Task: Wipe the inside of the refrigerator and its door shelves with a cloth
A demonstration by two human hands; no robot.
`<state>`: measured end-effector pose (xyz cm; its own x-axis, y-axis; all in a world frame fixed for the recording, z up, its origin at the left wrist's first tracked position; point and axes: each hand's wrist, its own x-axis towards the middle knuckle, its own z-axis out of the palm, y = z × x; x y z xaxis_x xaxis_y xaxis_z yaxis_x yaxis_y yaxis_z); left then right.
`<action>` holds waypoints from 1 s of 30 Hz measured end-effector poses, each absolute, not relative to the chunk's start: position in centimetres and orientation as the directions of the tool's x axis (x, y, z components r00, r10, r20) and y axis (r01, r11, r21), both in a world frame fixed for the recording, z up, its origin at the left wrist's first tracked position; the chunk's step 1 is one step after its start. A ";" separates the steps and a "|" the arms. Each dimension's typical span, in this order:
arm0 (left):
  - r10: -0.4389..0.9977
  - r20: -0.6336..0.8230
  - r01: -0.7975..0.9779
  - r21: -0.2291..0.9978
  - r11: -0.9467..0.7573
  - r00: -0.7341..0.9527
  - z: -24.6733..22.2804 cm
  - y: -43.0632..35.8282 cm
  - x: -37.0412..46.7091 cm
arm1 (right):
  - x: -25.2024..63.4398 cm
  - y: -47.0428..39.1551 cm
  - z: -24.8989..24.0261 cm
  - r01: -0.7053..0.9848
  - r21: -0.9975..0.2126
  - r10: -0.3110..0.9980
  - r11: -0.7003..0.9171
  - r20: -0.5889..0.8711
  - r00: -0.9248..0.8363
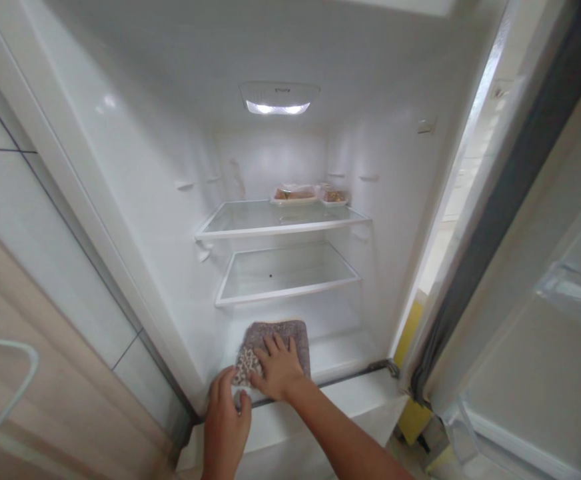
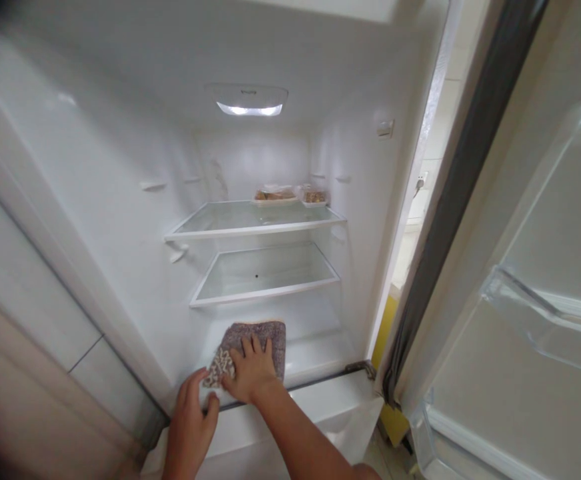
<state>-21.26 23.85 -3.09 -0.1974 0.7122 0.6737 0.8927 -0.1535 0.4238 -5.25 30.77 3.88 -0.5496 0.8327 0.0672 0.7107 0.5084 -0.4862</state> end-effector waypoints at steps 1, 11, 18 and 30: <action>0.720 0.677 0.899 0.398 -0.183 -0.153 -3.1 24.2 -21.1 | -5.8 30.7 3.7 0.691 -0.469 0.800 0.550 0.059 -0.597; 0.697 0.686 0.965 -0.026 -0.261 0.207 -4.6 25.6 -22.2 | 1.2 35.1 2.9 0.787 -0.390 0.855 0.477 -0.001 -0.519; 0.690 0.670 0.955 -0.102 -0.279 0.273 -5.3 25.0 -23.0 | 8.5 35.9 2.0 0.930 -0.331 0.984 0.159 -0.028 -0.178; 0.664 0.718 0.971 -0.067 -0.231 0.207 -5.9 24.4 -21.6 | 3.8 32.0 2.2 0.853 -0.342 0.897 0.394 -0.059 -0.438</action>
<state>-21.60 24.39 -5.86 0.2075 0.6640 0.7184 0.9706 -0.2313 -0.0666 3.80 32.04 2.24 -0.4380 0.8970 -0.0594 0.8530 0.3938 -0.3424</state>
